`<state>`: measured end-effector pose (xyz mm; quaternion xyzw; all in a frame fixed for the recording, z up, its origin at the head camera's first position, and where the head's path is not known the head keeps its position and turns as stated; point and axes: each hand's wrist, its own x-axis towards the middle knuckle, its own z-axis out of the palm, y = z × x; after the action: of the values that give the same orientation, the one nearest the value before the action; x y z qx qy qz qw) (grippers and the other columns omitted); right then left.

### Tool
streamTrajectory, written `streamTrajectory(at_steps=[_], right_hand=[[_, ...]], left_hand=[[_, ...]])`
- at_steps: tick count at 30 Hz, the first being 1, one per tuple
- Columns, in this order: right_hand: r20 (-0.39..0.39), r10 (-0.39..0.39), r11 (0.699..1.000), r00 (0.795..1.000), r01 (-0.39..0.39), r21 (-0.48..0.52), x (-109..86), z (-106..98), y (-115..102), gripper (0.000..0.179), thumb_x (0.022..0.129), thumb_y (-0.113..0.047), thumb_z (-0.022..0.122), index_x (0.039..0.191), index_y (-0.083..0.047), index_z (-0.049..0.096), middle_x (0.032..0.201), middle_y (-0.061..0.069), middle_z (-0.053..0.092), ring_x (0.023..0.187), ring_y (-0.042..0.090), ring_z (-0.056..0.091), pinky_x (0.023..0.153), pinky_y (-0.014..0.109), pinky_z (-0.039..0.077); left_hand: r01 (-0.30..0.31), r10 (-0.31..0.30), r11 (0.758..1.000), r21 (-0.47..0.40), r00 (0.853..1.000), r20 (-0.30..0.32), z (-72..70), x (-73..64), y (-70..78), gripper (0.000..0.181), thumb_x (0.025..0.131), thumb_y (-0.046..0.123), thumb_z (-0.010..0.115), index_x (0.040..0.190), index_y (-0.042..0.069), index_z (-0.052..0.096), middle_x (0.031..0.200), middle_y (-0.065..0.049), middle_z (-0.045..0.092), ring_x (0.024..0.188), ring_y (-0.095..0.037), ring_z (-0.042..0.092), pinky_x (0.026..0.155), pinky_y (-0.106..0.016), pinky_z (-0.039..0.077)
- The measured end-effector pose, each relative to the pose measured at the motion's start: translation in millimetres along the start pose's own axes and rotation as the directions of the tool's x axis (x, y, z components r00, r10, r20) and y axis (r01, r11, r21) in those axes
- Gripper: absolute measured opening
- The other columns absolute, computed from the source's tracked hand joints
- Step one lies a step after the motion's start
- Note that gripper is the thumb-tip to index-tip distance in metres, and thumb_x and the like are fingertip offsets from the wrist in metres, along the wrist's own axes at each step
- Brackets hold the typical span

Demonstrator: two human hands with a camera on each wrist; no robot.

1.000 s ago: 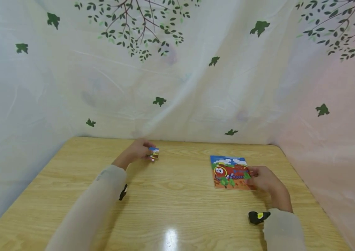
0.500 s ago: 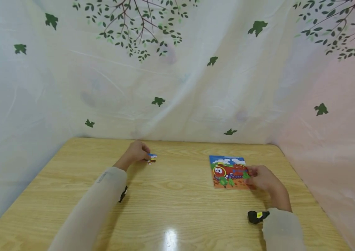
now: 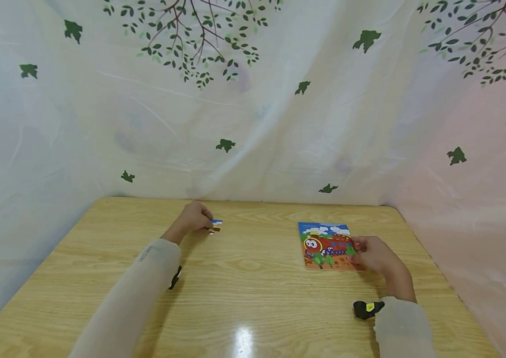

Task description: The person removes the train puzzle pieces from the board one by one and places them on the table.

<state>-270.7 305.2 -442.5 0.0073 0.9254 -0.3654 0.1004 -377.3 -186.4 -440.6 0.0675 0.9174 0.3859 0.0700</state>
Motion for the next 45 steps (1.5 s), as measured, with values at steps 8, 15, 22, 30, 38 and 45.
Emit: streamTrajectory(at_steps=[8, 15, 22, 30, 38, 45], right_hand=[[0.003, 0.006, 1.0, 1.0, -0.006, 0.002, -0.7, -0.7, -2.7, 0.066, 0.091, -0.004, 0.072, 0.146, 0.016, 0.041, 0.131, 0.032, 0.053, 0.116, 0.041, 0.05, 0.091, 0.046, 0.049], [-0.001, 0.017, 1.0, 1.0, -0.017, 0.003, -0.9, -0.9, -0.9, 0.065, 0.091, -0.005, 0.072, 0.145, 0.014, 0.043, 0.129, 0.031, 0.053, 0.114, 0.041, 0.05, 0.087, 0.044, 0.05], [0.006, 0.02, 1.0, 1.0, -0.02, 0.012, -2.0, -2.4, -1.1, 0.066, 0.091, -0.004, 0.071, 0.147, 0.013, 0.041, 0.131, 0.031, 0.052, 0.115, 0.041, 0.05, 0.085, 0.042, 0.05], [0.003, 0.026, 1.0, 1.0, -0.026, 0.001, -0.9, -1.0, -3.4, 0.065, 0.092, -0.006, 0.072, 0.148, 0.011, 0.042, 0.132, 0.032, 0.052, 0.117, 0.042, 0.05, 0.087, 0.045, 0.05], [-0.004, 0.017, 1.0, 1.0, -0.017, 0.016, -1.6, -1.3, -0.6, 0.064, 0.093, -0.007, 0.073, 0.147, 0.012, 0.043, 0.13, 0.032, 0.054, 0.115, 0.042, 0.053, 0.079, 0.039, 0.052], [-0.026, 0.021, 1.0, 0.999, -0.021, 0.009, -2.3, -2.0, -0.7, 0.062, 0.091, -0.011, 0.076, 0.141, 0.012, 0.048, 0.124, 0.028, 0.057, 0.109, 0.038, 0.055, 0.081, 0.04, 0.051]], left_hand=[[-0.014, 0.014, 1.0, -0.019, 1.0, 0.008, 0.9, 1.7, 10.2, 0.022, 0.088, 0.004, 0.069, 0.107, -0.006, 0.071, 0.092, -0.014, 0.071, 0.063, -0.014, 0.061, 0.062, -0.028, 0.055], [-0.085, 0.087, 0.994, -0.065, 0.995, 0.038, 19.1, 11.5, 40.2, 0.02, 0.09, 0.005, 0.067, 0.107, -0.005, 0.07, 0.089, -0.015, 0.07, 0.063, -0.02, 0.063, 0.064, -0.031, 0.055], [-0.16, 0.165, 0.984, -0.072, 0.984, 0.073, 51.6, 25.6, 73.6, 0.017, 0.088, 0.007, 0.069, 0.102, -0.003, 0.072, 0.098, -0.012, 0.071, 0.074, -0.029, 0.072, 0.067, -0.034, 0.06], [-0.219, 0.226, 0.973, -0.065, 0.968, 0.112, 87.3, 29.4, 111.9, 0.016, 0.089, 0.008, 0.073, 0.103, -0.001, 0.073, 0.098, -0.01, 0.072, 0.08, -0.026, 0.071, 0.066, -0.03, 0.057], [-0.306, 0.298, 0.952, -0.005, 0.922, 0.247, 132.2, 27.7, 149.7, 0.024, 0.088, 0.01, 0.08, 0.109, 0.0, 0.076, 0.096, -0.003, 0.071, 0.083, -0.012, 0.06, 0.073, -0.024, 0.051], [-0.27, 0.239, 0.961, 0.065, 0.923, 0.302, 156.3, 23.3, 167.3, 0.029, 0.086, 0.013, 0.084, 0.113, 0.005, 0.075, 0.099, 0.0, 0.069, 0.089, -0.012, 0.06, 0.08, -0.024, 0.051]])
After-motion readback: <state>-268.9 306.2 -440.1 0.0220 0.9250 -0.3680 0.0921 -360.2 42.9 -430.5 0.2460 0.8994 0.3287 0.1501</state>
